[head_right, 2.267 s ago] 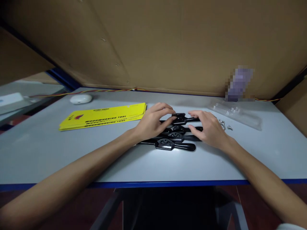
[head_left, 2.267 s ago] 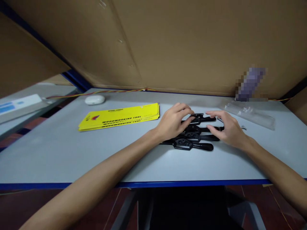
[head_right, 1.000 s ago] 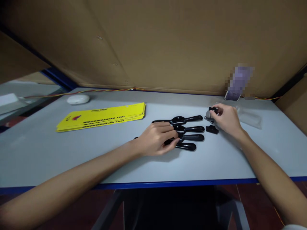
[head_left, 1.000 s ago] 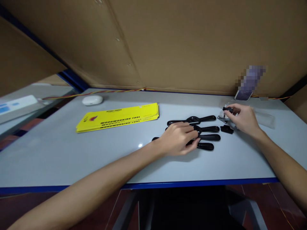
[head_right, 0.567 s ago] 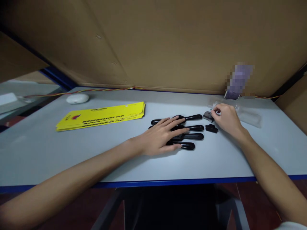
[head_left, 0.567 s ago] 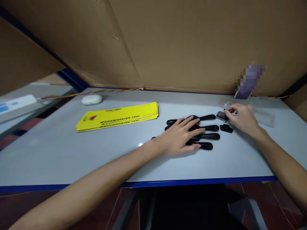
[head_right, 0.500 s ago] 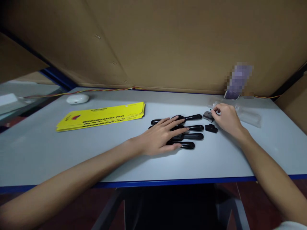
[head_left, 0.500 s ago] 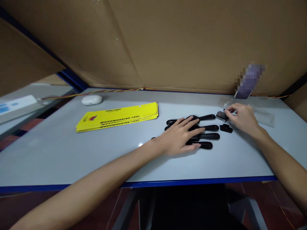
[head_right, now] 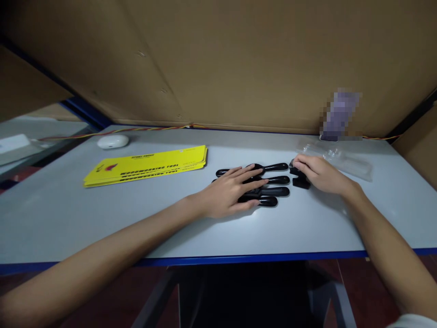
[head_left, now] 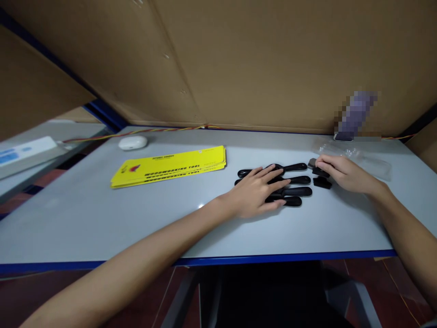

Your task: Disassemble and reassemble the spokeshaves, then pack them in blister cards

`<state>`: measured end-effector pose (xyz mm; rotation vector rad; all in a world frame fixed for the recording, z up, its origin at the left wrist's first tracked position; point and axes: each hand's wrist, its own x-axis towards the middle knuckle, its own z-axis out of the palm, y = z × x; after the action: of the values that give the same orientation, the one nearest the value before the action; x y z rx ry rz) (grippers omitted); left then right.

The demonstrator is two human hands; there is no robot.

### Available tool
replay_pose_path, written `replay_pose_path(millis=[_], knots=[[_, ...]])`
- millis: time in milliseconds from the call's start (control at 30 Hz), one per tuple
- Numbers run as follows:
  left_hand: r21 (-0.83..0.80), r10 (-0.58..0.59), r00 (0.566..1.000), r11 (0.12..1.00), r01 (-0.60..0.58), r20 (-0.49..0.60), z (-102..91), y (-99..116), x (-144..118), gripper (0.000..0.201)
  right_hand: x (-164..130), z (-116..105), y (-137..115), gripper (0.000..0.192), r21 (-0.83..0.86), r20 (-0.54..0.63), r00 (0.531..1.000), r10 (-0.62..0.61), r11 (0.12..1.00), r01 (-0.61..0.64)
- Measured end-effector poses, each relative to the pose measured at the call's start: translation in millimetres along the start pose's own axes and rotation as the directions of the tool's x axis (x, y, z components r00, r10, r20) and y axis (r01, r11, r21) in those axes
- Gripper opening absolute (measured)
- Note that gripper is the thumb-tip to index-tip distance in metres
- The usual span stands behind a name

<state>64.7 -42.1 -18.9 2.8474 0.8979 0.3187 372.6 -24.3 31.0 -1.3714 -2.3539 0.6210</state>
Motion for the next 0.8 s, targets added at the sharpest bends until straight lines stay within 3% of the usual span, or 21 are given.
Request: replay_pose_path(millis=[233,333,500,700,800], knots=[[0.027,-0.047,0.999,0.999,0.046,0.010,-1.7,-11.9,4.9,0.063,-5.1,-10.0,5.9,0.043,-0.055,0.197,0.979,0.048,0.998,-0.038],[0.028,-0.080,0.997,0.996,0.079,0.017,-2.4,-17.3,5.3,0.064,-4.9,-9.6,9.2,0.039,-0.091,0.191,0.979,0.076,0.994,-0.060],[0.033,-0.068,0.998,0.997,0.068,0.000,-1.8,-22.5,4.9,0.064,-3.1,-5.9,8.5,0.032,-0.121,0.033,0.996,0.080,0.990,-0.075],[0.033,-0.058,0.998,0.998,0.058,0.002,-1.9,-22.7,4.9,0.064,-6.7,-8.1,-1.0,0.050,-0.174,0.182,0.967,0.176,0.974,-0.145],[0.040,-0.056,0.998,0.998,0.056,-0.003,-1.9,-22.6,5.0,0.064,-9.8,-8.9,-7.2,0.054,-0.214,0.183,0.962,0.204,0.963,-0.164]])
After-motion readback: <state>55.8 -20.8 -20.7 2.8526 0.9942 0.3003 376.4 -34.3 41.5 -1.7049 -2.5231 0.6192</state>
